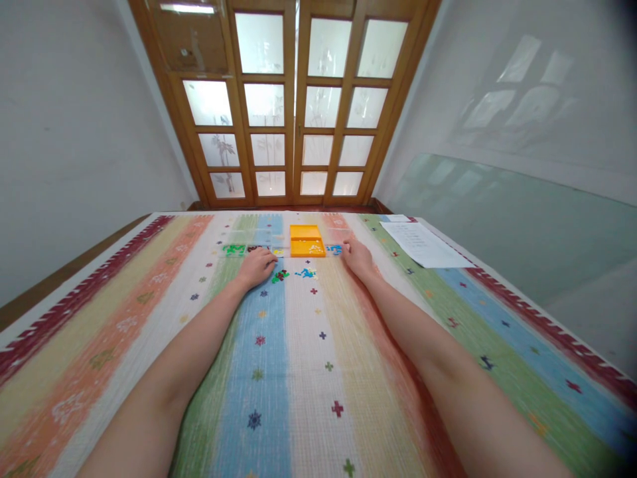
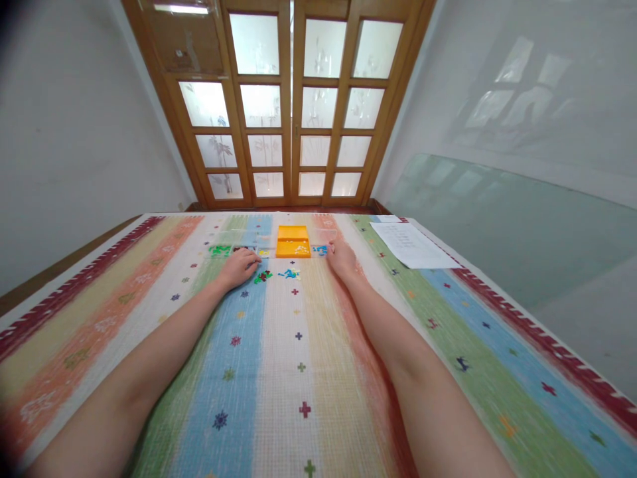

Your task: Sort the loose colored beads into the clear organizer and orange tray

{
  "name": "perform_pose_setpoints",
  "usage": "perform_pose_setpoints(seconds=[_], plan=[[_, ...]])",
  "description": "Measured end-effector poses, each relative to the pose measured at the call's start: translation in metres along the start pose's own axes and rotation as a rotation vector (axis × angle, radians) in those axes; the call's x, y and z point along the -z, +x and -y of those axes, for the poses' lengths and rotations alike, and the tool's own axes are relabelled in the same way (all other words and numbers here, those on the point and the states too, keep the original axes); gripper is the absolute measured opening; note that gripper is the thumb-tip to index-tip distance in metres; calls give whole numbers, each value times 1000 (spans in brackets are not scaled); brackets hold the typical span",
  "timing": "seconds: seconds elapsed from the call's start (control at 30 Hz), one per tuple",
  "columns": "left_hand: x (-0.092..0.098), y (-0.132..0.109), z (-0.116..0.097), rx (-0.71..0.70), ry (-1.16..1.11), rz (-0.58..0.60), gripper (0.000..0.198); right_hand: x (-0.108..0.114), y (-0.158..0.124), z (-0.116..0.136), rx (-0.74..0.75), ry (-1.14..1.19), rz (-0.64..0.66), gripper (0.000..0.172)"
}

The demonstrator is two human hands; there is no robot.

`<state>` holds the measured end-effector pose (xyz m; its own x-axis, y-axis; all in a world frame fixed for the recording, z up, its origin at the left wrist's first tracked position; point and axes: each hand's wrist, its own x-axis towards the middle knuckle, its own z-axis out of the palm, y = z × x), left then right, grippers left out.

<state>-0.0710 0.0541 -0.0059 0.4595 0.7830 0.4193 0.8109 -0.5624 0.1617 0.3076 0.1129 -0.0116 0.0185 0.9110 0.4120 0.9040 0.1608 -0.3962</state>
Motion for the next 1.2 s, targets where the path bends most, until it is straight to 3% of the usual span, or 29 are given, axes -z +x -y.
perform_pose_setpoints(seconds=[0.2,0.37,0.47,0.9,1.2], plan=[[-1,0,-1,-20,-13,7,25,19,-30,35,272,64,45,22],[-6,0,-1,-37,-1,2,25,34,-65,56,446,72,309,16],[-9,1,-1,-67,15,10,24,34,-76,62,462,74,381,13],[-9,1,-2,-78,5,32,26,19,-73,68,496,108,380,9],[-5,1,-2,-55,-15,50,28,7,-68,60,484,176,263,11]])
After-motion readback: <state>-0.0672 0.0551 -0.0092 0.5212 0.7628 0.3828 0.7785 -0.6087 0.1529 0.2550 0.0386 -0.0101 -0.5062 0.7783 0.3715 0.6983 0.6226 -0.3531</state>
